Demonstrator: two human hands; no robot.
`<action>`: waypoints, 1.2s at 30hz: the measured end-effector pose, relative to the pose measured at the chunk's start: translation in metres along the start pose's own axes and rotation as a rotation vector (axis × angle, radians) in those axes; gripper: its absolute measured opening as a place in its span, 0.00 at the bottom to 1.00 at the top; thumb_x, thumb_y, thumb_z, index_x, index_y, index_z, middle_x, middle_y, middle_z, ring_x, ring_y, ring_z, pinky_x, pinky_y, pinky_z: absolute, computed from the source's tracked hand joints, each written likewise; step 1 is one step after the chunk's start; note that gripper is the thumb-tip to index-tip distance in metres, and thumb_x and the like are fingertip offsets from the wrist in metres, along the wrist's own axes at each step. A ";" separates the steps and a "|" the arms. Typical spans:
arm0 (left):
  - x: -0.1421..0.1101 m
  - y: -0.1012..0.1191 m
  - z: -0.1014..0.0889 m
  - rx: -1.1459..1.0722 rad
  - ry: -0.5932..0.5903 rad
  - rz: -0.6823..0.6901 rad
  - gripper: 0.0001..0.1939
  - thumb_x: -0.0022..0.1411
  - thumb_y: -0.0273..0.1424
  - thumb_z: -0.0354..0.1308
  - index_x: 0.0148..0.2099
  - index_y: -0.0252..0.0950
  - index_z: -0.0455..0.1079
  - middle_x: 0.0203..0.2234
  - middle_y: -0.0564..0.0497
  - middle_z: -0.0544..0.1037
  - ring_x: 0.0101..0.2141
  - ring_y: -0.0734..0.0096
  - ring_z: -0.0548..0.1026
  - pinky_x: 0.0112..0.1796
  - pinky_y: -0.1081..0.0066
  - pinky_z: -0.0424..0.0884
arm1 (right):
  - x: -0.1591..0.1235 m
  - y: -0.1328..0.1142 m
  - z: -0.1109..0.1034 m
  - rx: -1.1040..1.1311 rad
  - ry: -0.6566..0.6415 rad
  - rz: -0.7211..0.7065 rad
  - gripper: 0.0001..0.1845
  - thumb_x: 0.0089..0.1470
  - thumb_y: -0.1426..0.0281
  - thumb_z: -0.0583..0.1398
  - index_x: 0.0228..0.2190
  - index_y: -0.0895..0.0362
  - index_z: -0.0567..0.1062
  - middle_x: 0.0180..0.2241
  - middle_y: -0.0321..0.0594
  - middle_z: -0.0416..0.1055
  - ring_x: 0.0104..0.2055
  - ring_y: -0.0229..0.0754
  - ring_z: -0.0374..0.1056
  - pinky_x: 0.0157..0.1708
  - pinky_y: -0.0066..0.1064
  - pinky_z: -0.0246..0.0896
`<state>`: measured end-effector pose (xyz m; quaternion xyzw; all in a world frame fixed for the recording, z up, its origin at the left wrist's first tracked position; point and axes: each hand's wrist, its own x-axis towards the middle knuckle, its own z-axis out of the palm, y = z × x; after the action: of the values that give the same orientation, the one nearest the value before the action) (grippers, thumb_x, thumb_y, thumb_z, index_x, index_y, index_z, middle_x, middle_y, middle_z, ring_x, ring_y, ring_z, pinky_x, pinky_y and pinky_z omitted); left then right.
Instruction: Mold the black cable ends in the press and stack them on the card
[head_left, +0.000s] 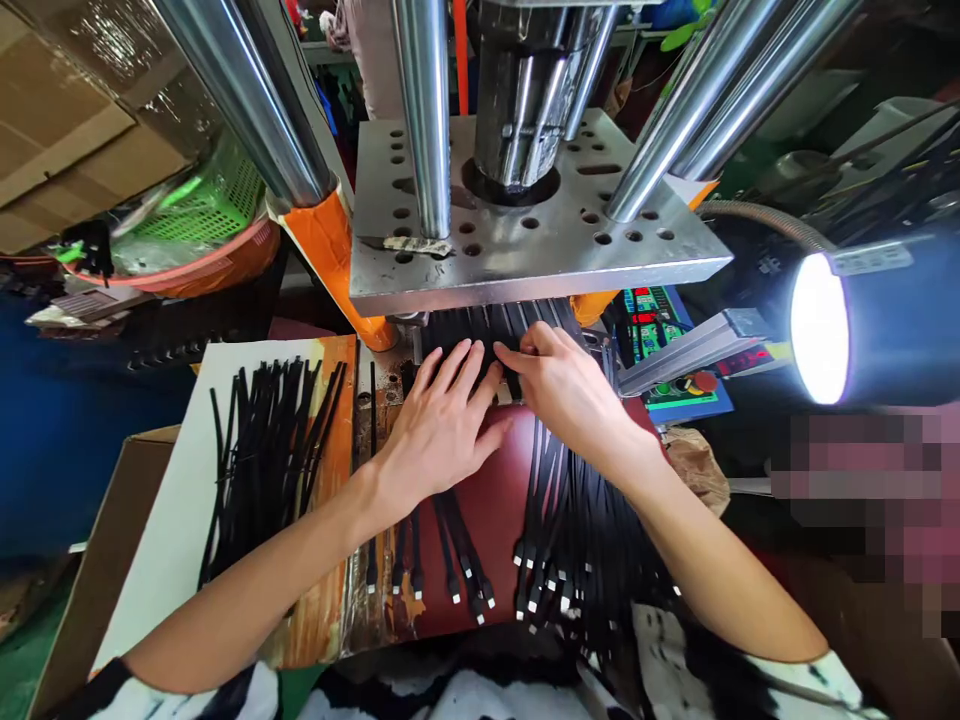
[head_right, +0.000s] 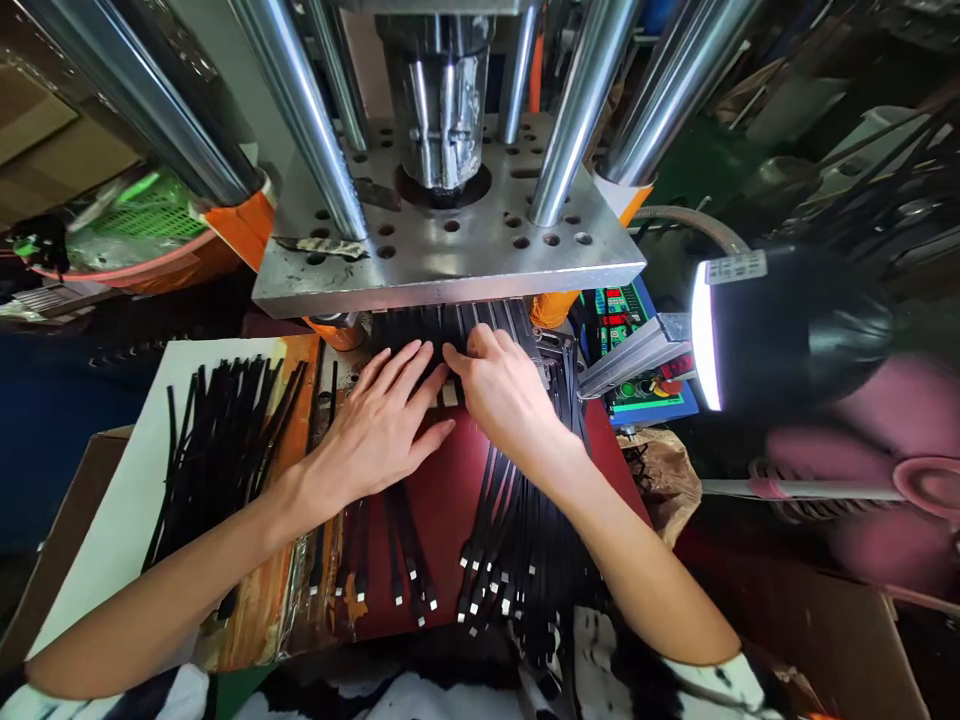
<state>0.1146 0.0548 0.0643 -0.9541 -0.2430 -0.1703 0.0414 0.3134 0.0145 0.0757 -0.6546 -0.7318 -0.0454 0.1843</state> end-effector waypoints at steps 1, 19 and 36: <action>0.004 -0.004 -0.001 -0.019 -0.008 -0.017 0.29 0.76 0.40 0.54 0.70 0.26 0.68 0.70 0.27 0.68 0.72 0.40 0.64 0.71 0.41 0.59 | 0.004 -0.003 0.001 -0.064 -0.032 0.028 0.27 0.67 0.78 0.51 0.59 0.55 0.81 0.45 0.53 0.74 0.43 0.52 0.70 0.44 0.40 0.68; -0.030 -0.010 -0.022 -0.023 0.114 -0.209 0.16 0.76 0.33 0.50 0.42 0.35 0.78 0.40 0.39 0.85 0.43 0.54 0.84 0.48 0.58 0.79 | -0.047 0.004 -0.006 0.050 0.173 0.182 0.15 0.70 0.71 0.51 0.50 0.58 0.75 0.43 0.52 0.76 0.43 0.53 0.74 0.42 0.39 0.68; -0.118 0.005 -0.019 -0.492 -0.439 -0.869 0.03 0.64 0.29 0.59 0.36 0.37 0.72 0.29 0.49 0.83 0.32 0.63 0.83 0.37 0.67 0.77 | -0.200 -0.021 0.033 0.185 0.041 0.638 0.25 0.68 0.51 0.53 0.36 0.54 0.81 0.34 0.48 0.82 0.34 0.55 0.78 0.35 0.41 0.64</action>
<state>0.0136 -0.0059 0.0411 -0.7605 -0.5707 -0.0203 -0.3090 0.3010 -0.1665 -0.0176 -0.8300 -0.4872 0.0682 0.2628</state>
